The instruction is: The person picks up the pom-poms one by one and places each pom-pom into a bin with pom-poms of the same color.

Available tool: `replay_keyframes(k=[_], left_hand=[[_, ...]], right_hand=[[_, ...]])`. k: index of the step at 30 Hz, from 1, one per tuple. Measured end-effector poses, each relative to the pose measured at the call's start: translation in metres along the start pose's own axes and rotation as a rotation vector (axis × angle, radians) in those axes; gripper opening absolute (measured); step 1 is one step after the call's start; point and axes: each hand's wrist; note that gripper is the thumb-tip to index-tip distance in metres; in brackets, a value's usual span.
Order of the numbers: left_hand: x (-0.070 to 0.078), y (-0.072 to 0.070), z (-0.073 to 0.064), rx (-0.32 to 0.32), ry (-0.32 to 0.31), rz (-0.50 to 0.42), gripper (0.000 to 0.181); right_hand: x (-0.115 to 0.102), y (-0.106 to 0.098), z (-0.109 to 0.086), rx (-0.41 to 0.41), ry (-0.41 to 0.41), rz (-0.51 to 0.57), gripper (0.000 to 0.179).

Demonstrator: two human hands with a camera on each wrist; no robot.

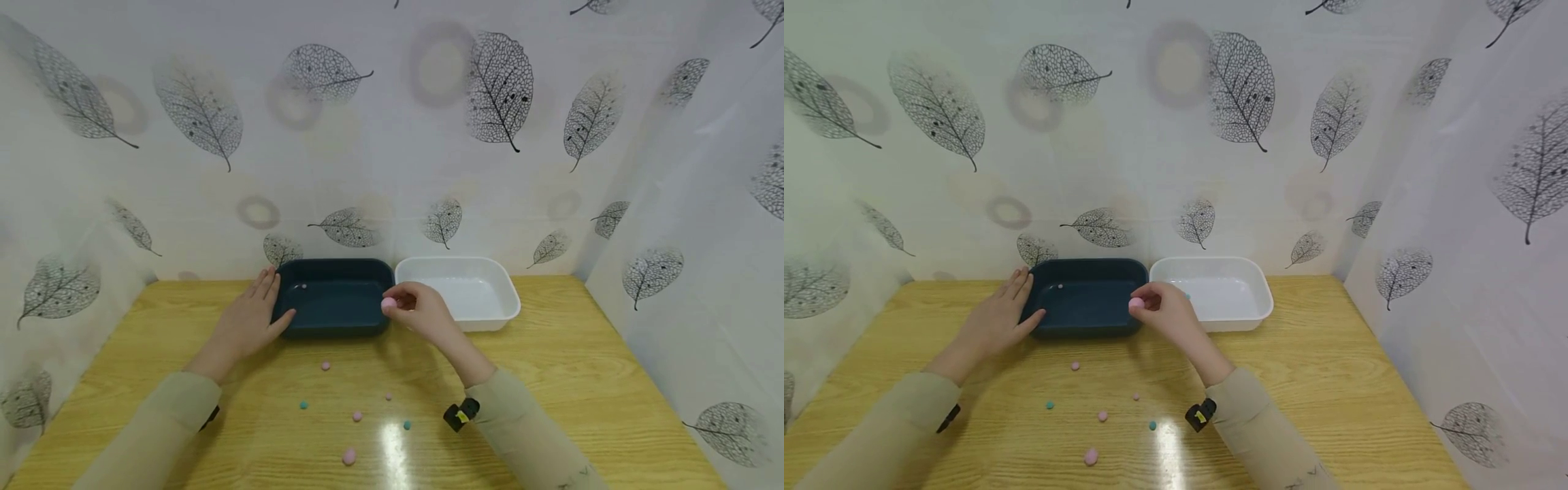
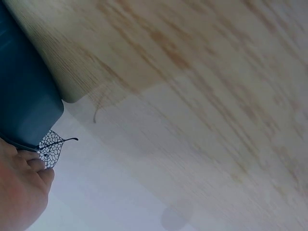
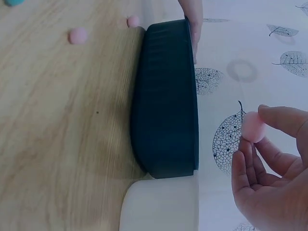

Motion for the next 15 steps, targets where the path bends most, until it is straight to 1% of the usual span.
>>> replay_keyframes(k=[6, 15], left_hand=[[-0.001, 0.001, 0.002, 0.004, 0.000, -0.006, 0.084], [-0.002, 0.002, 0.004, 0.007, 0.001, -0.006, 0.084]], right_hand=[[-0.006, 0.007, 0.017, -0.006, 0.040, 0.010, 0.025], [-0.012, 0.018, 0.040, -0.006, 0.031, 0.019, 0.025]])
Point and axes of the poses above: each hand's wrist, its own z-axis towards the middle knuckle, its own y-axis out of the palm, x = y × z, and after that the axes turned 3 degrees about -z, right-handed
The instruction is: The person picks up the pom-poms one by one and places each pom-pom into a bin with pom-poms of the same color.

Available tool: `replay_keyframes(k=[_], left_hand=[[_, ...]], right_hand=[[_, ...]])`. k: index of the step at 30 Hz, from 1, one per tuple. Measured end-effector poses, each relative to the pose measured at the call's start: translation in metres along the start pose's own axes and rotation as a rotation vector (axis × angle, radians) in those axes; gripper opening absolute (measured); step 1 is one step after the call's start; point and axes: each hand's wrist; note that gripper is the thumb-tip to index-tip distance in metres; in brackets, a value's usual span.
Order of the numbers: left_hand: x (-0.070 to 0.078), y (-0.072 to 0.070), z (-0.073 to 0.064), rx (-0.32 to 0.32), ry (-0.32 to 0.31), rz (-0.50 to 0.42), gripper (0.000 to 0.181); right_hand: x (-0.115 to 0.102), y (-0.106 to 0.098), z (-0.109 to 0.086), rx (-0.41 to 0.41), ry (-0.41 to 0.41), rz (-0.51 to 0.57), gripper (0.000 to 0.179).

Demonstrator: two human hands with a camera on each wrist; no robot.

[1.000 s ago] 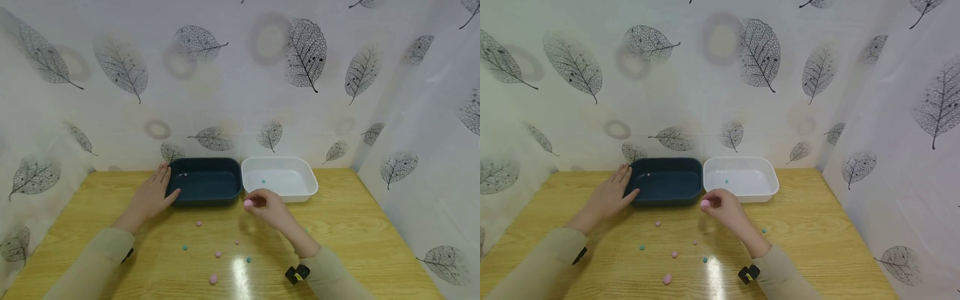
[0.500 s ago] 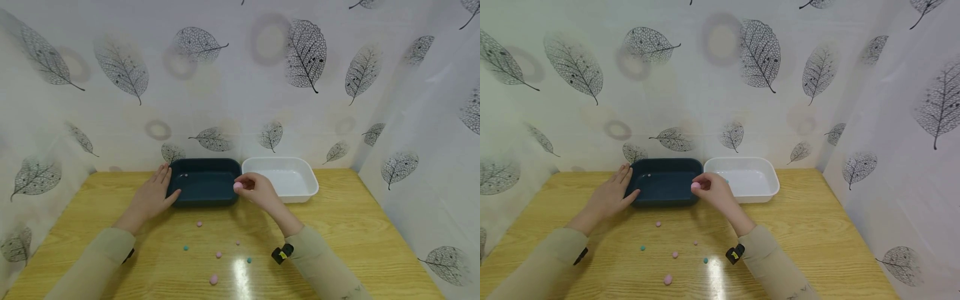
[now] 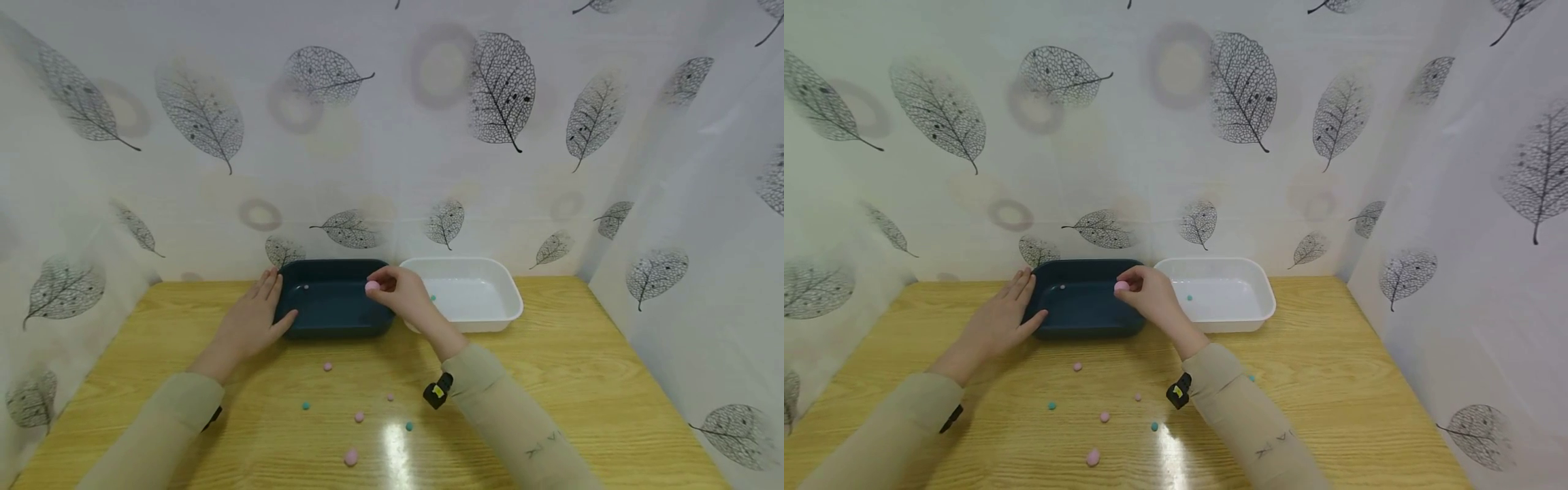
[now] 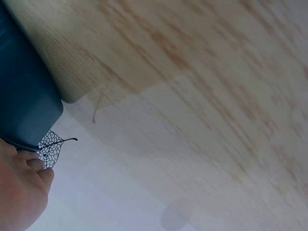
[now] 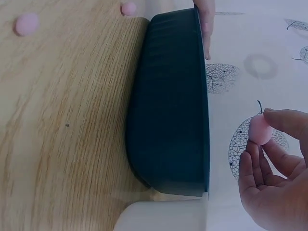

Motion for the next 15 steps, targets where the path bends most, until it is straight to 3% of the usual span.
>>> replay_keyframes(k=[8, 15], left_hand=[[-0.001, 0.001, 0.000, -0.006, -0.007, -0.002, 0.084], [-0.002, 0.003, 0.001, -0.011, -0.012, 0.000, 0.085]], right_hand=[[0.001, 0.012, 0.018, -0.010, 0.065, 0.045, 0.026], [0.011, 0.020, 0.027, -0.013, 0.052, 0.038, 0.026]])
Point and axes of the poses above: each hand's wrist, its own z-axis towards the middle knuckle, its own y-axis out of the palm, x = y × z, and after that the axes turned 3 degrees about -z, right-handed
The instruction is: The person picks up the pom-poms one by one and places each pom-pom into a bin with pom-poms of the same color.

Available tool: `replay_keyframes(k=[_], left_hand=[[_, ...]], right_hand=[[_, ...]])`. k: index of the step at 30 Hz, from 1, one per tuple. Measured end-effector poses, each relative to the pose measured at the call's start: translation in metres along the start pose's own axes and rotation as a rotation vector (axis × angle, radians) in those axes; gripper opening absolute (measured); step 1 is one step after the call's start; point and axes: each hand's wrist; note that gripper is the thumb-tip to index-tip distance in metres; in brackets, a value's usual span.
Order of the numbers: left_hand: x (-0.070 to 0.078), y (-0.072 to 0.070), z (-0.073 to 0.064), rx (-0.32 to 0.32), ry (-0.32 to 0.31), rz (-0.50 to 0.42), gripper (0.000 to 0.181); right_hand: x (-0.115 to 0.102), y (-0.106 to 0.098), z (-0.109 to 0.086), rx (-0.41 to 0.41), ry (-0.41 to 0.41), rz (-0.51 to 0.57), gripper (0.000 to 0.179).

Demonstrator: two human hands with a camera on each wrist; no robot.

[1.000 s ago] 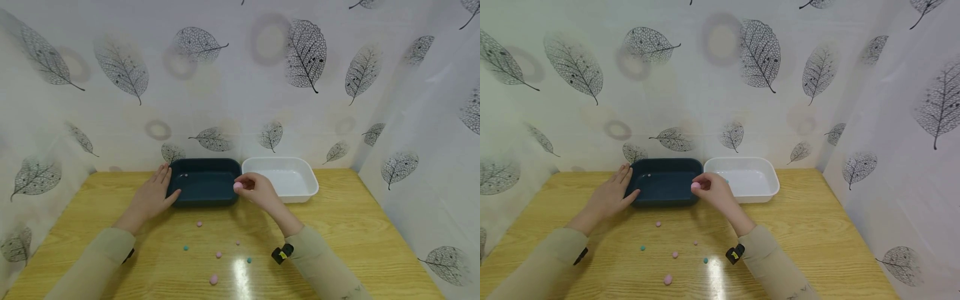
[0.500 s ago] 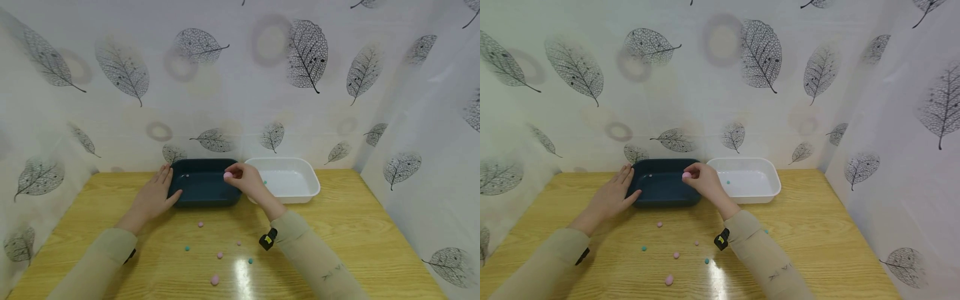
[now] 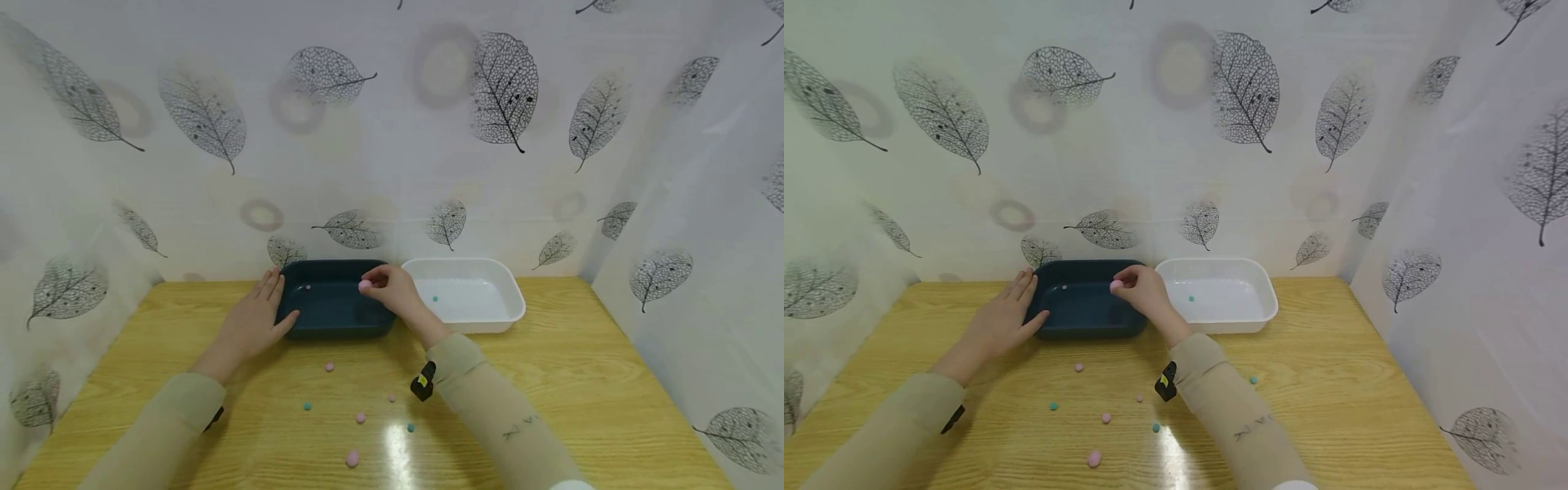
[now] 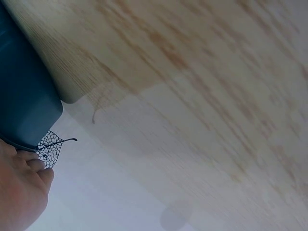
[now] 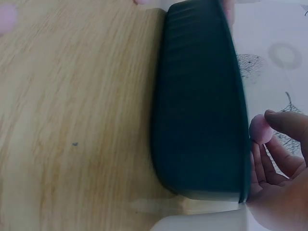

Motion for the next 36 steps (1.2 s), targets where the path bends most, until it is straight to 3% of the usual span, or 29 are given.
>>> replay_keyframes(k=[20, 30, 36], left_hand=[[0.000, 0.002, 0.000, 0.017, 0.007, 0.011, 0.084], [0.000, 0.002, 0.001, 0.016, 0.004, 0.005, 0.084], [0.000, 0.001, 0.000, 0.013, 0.001, -0.001, 0.084]], right_hand=[[0.009, 0.008, -0.001, 0.030, 0.004, -0.080, 0.026], [0.010, 0.004, 0.000, 0.027, 0.022, 0.023, 0.027], [0.005, -0.003, -0.008, 0.000, 0.079, 0.125, 0.033]])
Point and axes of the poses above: each hand's wrist, its own z-axis towards the middle knuckle, its own y-axis out of the palm, x = y × z, and after that the axes turned 3 degrees about -z, right-handed
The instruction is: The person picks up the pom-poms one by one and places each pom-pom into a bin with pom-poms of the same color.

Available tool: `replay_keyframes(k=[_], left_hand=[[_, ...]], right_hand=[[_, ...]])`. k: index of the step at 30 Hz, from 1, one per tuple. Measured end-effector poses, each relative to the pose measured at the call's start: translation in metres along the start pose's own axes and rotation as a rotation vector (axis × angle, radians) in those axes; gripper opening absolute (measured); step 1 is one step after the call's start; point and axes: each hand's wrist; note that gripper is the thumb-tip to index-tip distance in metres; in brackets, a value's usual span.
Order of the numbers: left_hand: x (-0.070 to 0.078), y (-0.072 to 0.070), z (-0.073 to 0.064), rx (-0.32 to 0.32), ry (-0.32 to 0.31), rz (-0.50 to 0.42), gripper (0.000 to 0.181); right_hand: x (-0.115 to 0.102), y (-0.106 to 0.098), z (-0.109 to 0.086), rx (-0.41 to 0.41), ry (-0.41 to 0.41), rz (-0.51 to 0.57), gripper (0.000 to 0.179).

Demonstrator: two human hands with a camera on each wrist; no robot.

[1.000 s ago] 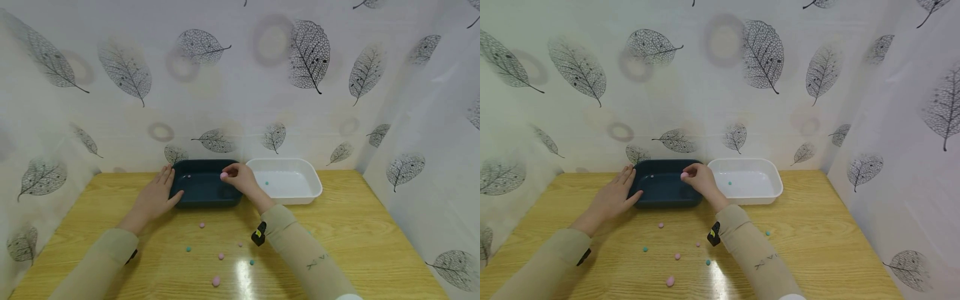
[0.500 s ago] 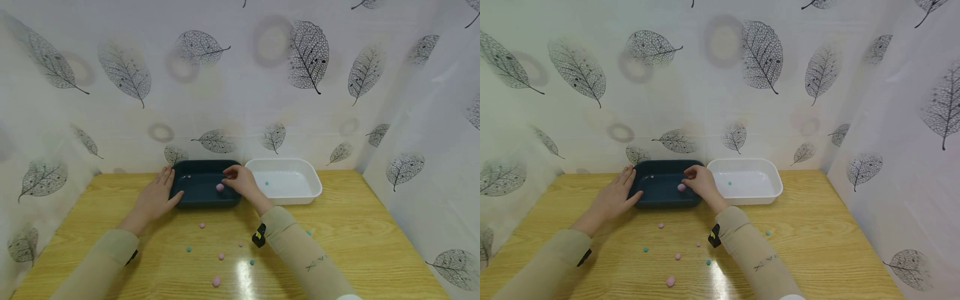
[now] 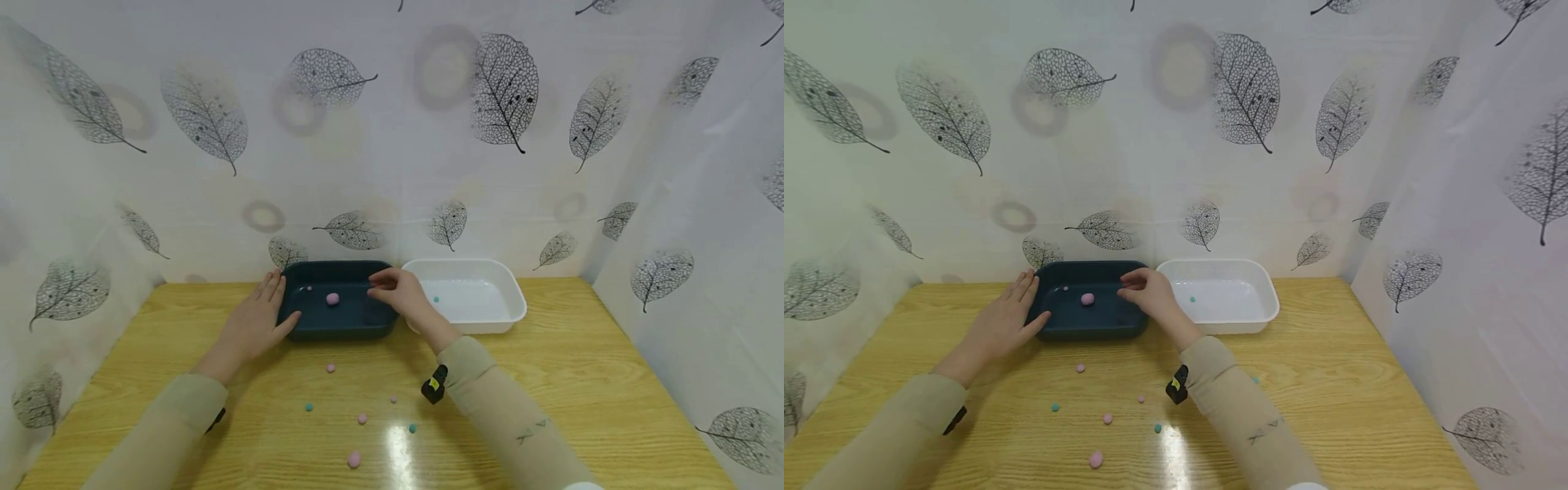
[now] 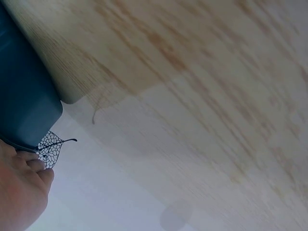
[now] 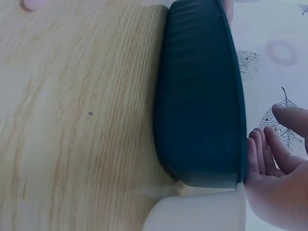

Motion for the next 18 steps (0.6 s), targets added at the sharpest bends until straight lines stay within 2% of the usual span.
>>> replay_keyframes(k=[6, 10, 18], left_hand=[[0.000, 0.001, 0.000, 0.000, -0.003, -0.001, 0.084], [0.000, 0.000, 0.001, 0.003, -0.008, 0.000, 0.084], [0.000, 0.003, 0.002, 0.001, -0.011, -0.018, 0.085]], right_hand=[[-0.006, -0.013, -0.015, -0.034, 0.019, 0.019, 0.036], [-0.008, -0.020, -0.027, -0.052, -0.023, 0.006, 0.035], [-0.005, -0.023, -0.062, -0.063, -0.035, 0.018, 0.032]])
Point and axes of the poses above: each hand's wrist, its own z-axis towards the middle knuckle, its own y-axis out of the palm, x = y × z, and after that the axes turned 3 degrees about -z, right-handed
